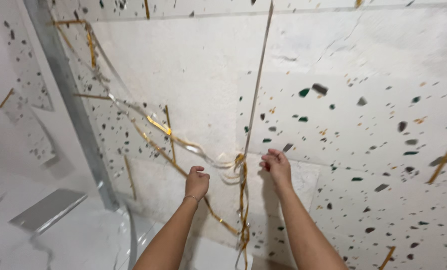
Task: The person places white terrazzo-patterned tiles onto a wall and then applies gold decorative strips along the seams and edges. The person aligns each tile by hand and smooths the strips to ensure they adhere.
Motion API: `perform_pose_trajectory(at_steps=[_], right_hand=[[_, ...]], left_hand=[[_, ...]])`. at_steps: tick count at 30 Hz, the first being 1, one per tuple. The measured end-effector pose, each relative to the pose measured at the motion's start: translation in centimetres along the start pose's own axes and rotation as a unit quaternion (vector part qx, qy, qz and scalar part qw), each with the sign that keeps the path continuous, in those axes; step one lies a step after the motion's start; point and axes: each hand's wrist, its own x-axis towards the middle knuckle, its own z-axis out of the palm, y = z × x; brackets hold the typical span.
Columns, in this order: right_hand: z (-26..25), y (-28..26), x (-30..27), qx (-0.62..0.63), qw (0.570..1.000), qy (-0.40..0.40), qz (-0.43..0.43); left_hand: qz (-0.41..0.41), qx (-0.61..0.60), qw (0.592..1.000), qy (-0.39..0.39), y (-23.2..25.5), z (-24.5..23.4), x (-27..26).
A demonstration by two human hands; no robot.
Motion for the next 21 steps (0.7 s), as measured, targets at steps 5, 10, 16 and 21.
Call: perform_pose_trajectory(at_steps=[5,10,16,21], right_hand=[[-0.4,-2.4,-0.7,0.024,1.000,-0.001,-0.003],[-1.1,-4.5,-2.6,-0.031,0.999,0.006,-0.018],[-2.7,-6.5,-5.8,-0.086,0.996,0.024,0.013],[-2.6,-7.3,-6.1,-0.082,0.995,0.046,0.031]], left_hand=[[0.057,0.012,0.998,0.004,2.5,1.5,1.1],[0.085,-0.044,0.995,-0.031,4.7,4.5,0.8],[0.089,-0.042,0.994,-0.045,5.8,7.0,-1.3],[0.098,-0.035,0.993,-0.053,6.9,7.5,-1.3]])
